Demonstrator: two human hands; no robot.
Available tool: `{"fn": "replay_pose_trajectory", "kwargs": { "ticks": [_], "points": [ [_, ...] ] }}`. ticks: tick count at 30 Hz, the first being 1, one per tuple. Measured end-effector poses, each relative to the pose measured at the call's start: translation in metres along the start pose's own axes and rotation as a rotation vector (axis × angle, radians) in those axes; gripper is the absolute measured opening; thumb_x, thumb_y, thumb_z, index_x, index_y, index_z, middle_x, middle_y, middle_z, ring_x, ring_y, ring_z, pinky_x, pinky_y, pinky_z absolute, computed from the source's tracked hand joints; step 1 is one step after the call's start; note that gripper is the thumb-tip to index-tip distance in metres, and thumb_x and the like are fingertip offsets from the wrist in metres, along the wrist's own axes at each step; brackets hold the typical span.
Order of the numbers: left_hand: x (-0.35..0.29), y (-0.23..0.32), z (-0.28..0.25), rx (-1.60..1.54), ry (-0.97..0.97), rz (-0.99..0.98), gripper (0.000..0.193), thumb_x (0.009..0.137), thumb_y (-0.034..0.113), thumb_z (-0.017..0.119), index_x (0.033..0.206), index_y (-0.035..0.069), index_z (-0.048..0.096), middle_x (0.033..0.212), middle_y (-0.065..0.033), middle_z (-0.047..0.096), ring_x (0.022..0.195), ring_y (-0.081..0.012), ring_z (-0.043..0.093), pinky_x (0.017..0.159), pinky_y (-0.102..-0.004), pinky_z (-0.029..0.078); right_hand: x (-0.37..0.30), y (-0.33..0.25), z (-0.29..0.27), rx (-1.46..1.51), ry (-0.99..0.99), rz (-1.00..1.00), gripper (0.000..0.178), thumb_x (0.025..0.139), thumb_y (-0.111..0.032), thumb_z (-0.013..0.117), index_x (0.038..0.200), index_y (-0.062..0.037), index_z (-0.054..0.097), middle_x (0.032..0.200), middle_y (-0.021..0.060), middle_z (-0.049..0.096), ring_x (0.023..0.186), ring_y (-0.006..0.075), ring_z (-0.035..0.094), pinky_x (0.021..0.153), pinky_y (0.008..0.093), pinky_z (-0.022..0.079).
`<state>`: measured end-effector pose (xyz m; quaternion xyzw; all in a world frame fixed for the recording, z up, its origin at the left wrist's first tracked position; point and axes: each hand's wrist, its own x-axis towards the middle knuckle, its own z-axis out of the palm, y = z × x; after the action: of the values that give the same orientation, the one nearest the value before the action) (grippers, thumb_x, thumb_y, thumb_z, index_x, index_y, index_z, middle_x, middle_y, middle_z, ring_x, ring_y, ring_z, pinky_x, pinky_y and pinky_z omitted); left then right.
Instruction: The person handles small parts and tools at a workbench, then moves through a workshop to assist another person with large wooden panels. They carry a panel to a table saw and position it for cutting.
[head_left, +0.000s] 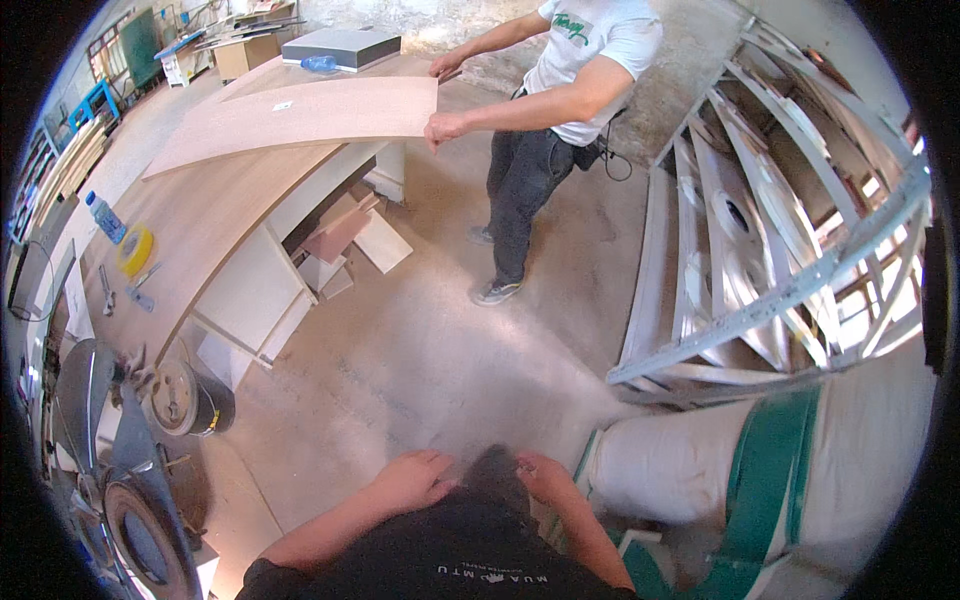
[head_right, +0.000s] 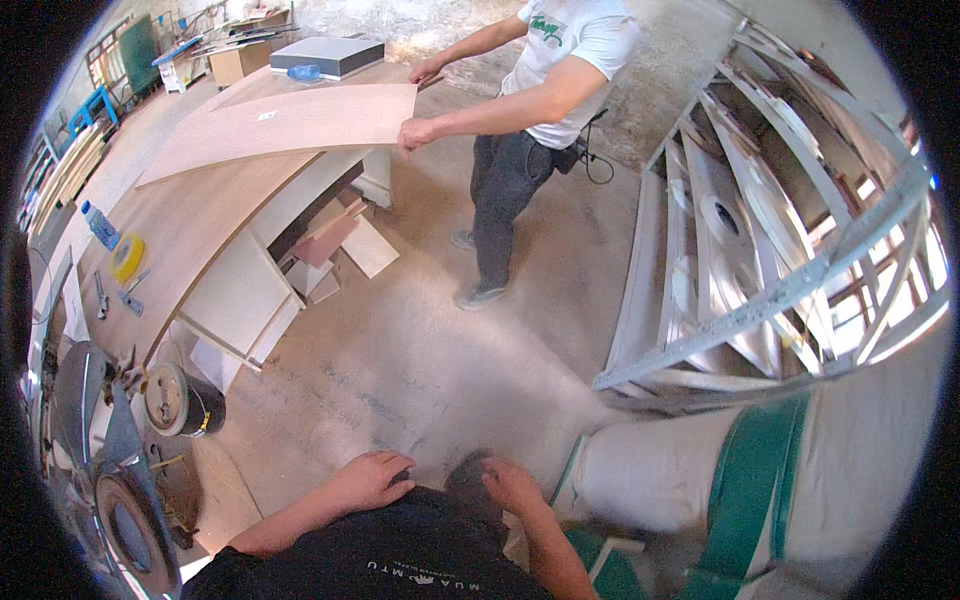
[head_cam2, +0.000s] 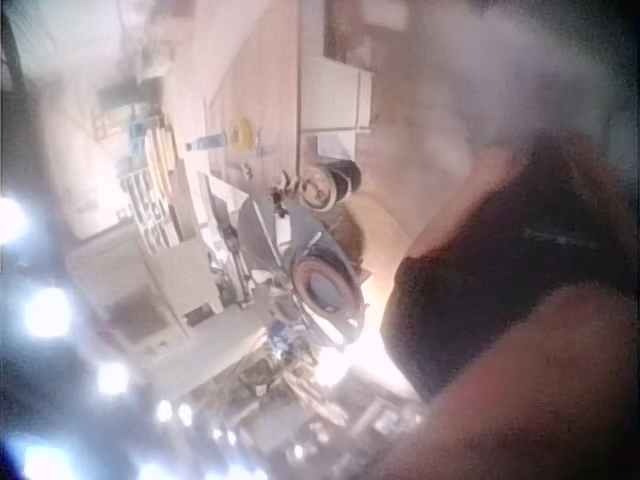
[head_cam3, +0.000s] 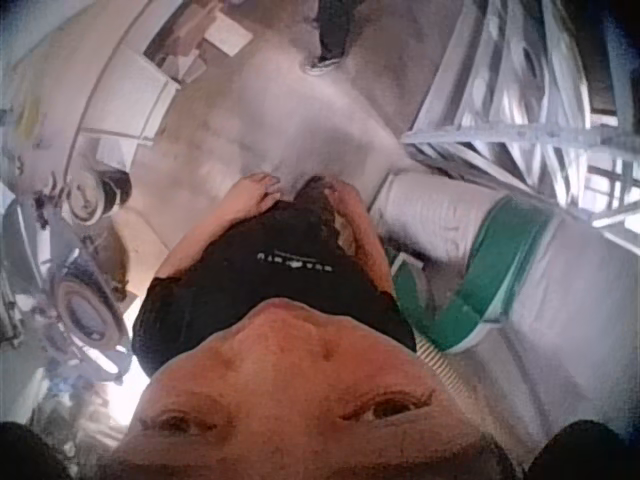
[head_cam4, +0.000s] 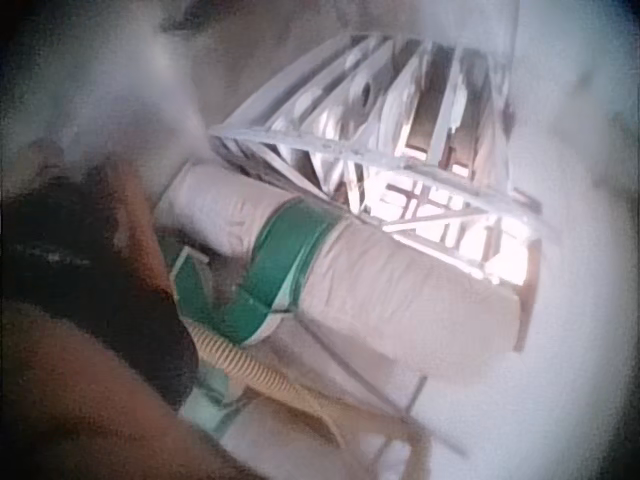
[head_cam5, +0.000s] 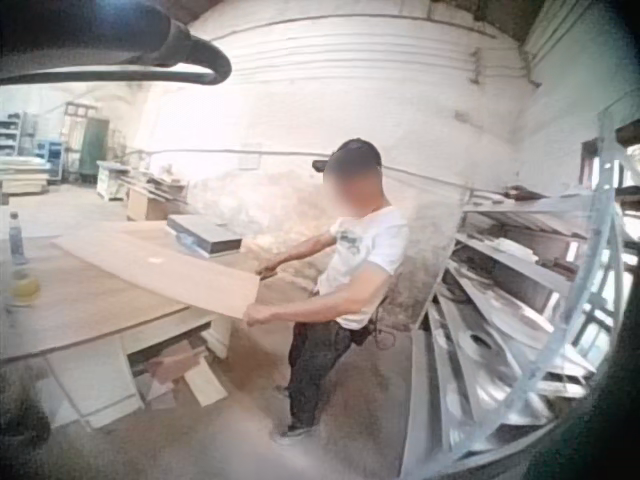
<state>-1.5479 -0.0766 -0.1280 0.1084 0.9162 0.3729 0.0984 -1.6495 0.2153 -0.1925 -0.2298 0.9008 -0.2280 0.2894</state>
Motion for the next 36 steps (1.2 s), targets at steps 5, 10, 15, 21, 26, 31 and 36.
{"fn": "replay_pose_trajectory", "kwargs": {
  "ticks": [5,10,15,21,26,31,36],
  "points": [
    [0.103,0.011,0.003,0.044,-0.038,-0.233,0.036,0.091,0.032,0.059,0.114,0.004,0.059,0.107,-0.02,0.063,0.1,-0.039,0.061,0.086,-0.0477,0.05,0.085,0.08,-0.059,-0.177,-0.1,-0.137,0.04,0.088,-0.024,0.057,0.124,-0.006,0.061,0.116,0.0182,0.065,0.105,0.036,0.062,0.092,0.043,0.049],
    [0.23,0.036,-0.005,0.195,-0.072,-0.131,0.041,0.091,0.034,0.059,0.12,0.005,0.056,0.112,-0.0189,0.062,0.104,-0.0389,0.06,0.089,-0.0461,0.05,0.143,0.133,-0.155,-0.046,-0.083,-0.231,0.039,0.089,-0.025,0.057,0.122,-0.0044,0.06,0.117,0.0195,0.064,0.108,0.0372,0.061,0.094,0.0443,0.048],
    [0.327,0.054,-0.012,0.023,-0.037,-0.084,0.042,0.092,0.034,0.059,0.121,0.004,0.055,0.115,-0.0189,0.061,0.107,-0.0387,0.059,0.091,-0.0464,0.049,0.189,0.177,-0.252,-0.152,-0.054,-0.239,0.037,0.089,-0.027,0.057,0.12,-0.0066,0.061,0.118,0.0179,0.065,0.108,0.0364,0.06,0.094,0.0445,0.048],
    [0.443,0.022,-0.014,0.057,-0.04,-0.105,0.041,0.092,0.033,0.059,0.12,0.004,0.055,0.112,-0.0201,0.062,0.102,-0.04,0.061,0.088,-0.0492,0.05,0.292,0.228,-0.326,-0.193,0.024,-0.33,0.033,0.087,-0.022,0.058,0.113,-0.0034,0.065,0.114,0.0199,0.066,0.107,0.0373,0.061,0.092,0.0445,0.049],
    [0.557,-0.005,-0.022,0.069,0.206,-0.091,0.025,0.084,0.025,0.06,0.096,0.003,0.061,0.092,-0.0208,0.065,0.088,-0.0405,0.064,0.078,-0.0515,0.051,0.377,0.252,-0.395,-0.258,-0.04,-0.268,0.034,0.086,-0.021,0.06,0.114,-0.0013,0.064,0.112,0.0188,0.066,0.103,0.0377,0.063,0.088,0.0438,0.051],
    [0.657,-0.003,-0.054,0.078,0.026,-0.154,0.031,0.084,0.028,0.061,0.101,0.002,0.06,0.1,-0.0206,0.065,0.093,-0.0406,0.063,0.08,-0.0516,0.05,0.447,0.279,-0.455,-0.243,-0.141,-0.258,0.038,0.087,-0.023,0.059,0.12,-0.0047,0.061,0.109,0.0235,0.066,0.102,0.0407,0.062,0.089,0.0466,0.049],
    [0.714,-0.035,-0.072,0.007,0.23,-0.275,0.033,0.08,0.025,0.063,0.104,0.002,0.06,0.097,-0.0215,0.065,0.092,-0.0396,0.064,0.08,-0.0506,0.051,0.532,0.309,-0.49,-0.257,-0.338,-0.191,0.041,0.087,-0.026,0.059,0.121,-0.0042,0.061,0.102,0.0229,0.068,0.098,0.041,0.064,0.085,0.0469,0.051]
  ]
}}
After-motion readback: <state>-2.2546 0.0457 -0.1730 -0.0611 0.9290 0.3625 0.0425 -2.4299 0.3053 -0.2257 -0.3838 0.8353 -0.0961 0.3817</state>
